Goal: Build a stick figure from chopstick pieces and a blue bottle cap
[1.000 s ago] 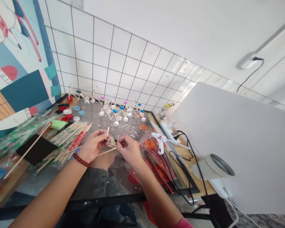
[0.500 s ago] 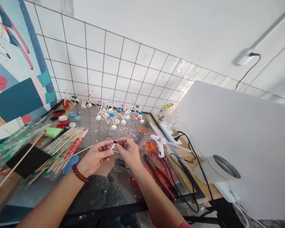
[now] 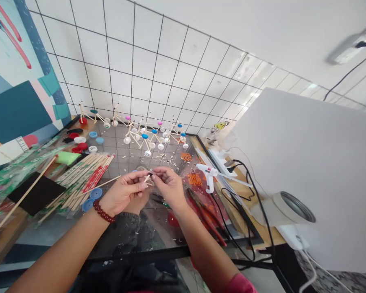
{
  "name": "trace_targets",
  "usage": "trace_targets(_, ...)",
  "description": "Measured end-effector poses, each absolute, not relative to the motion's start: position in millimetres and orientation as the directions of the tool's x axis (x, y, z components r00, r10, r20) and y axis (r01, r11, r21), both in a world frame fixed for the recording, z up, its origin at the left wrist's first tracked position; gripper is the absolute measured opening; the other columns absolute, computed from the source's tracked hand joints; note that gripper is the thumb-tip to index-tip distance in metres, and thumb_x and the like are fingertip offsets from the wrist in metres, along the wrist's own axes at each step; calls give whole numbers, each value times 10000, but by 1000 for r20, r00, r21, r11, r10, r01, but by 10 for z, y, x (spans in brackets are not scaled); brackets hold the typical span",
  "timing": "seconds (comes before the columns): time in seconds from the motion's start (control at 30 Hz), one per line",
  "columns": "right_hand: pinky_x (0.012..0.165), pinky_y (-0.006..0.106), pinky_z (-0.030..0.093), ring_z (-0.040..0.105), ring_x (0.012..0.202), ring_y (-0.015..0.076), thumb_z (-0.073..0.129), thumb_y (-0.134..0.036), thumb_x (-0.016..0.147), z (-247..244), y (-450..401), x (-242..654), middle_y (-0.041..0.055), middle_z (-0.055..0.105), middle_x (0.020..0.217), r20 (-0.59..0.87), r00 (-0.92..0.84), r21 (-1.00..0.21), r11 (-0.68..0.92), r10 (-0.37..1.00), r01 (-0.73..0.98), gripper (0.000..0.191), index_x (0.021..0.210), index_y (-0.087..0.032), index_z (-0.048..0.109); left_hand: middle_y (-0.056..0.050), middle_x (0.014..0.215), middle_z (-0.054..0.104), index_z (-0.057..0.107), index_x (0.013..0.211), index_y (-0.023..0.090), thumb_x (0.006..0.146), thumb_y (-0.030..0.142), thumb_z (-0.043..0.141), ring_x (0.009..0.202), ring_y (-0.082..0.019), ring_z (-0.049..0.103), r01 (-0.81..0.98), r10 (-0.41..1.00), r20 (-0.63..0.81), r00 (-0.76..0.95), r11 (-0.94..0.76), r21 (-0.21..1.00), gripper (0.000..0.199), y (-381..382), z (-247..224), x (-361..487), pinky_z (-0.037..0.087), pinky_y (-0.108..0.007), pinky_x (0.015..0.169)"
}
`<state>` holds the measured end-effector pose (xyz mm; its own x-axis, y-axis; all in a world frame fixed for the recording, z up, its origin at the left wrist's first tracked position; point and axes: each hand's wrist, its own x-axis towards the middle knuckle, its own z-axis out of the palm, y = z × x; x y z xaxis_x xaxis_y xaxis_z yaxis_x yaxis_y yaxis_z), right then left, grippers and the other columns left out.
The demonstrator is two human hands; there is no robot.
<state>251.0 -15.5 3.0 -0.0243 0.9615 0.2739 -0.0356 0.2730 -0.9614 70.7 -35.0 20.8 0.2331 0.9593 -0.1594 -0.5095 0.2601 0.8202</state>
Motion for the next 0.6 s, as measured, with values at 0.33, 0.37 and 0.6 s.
trace_targets(0.33, 902, 388, 681, 812, 923, 231, 844, -407, 838, 33, -177, 2505, 43, 852, 976, 294, -21, -956, 294, 955, -10, 250, 1034, -261, 790, -40, 831, 780, 913, 957, 175, 610, 106, 1056, 671, -123, 665, -543, 957, -157, 245, 270, 795, 381, -330, 189, 685, 518, -203, 543)
trace_targets(0.37, 898, 384, 678, 810, 918, 227, 838, -394, 836, 29, -175, 2504, 42, 853, 973, 295, -18, -955, 295, 955, -15, 242, 1033, -260, 791, -37, 826, 777, 915, 957, 176, 606, 113, 1061, 667, -120, 662, -540, 957, -153, 246, 266, 798, 385, -329, 190, 684, 517, -200, 542)
trace_targets(0.6, 885, 368, 674, 802, 905, 219, 843, -398, 844, 24, -174, 2499, 41, 855, 964, 292, -7, -956, 292, 956, -1, 241, 1032, -258, 792, -37, 838, 790, 921, 952, 185, 570, 139, 1086, 674, -119, 672, -527, 962, -148, 231, 252, 812, 419, -327, 202, 695, 525, -193, 535)
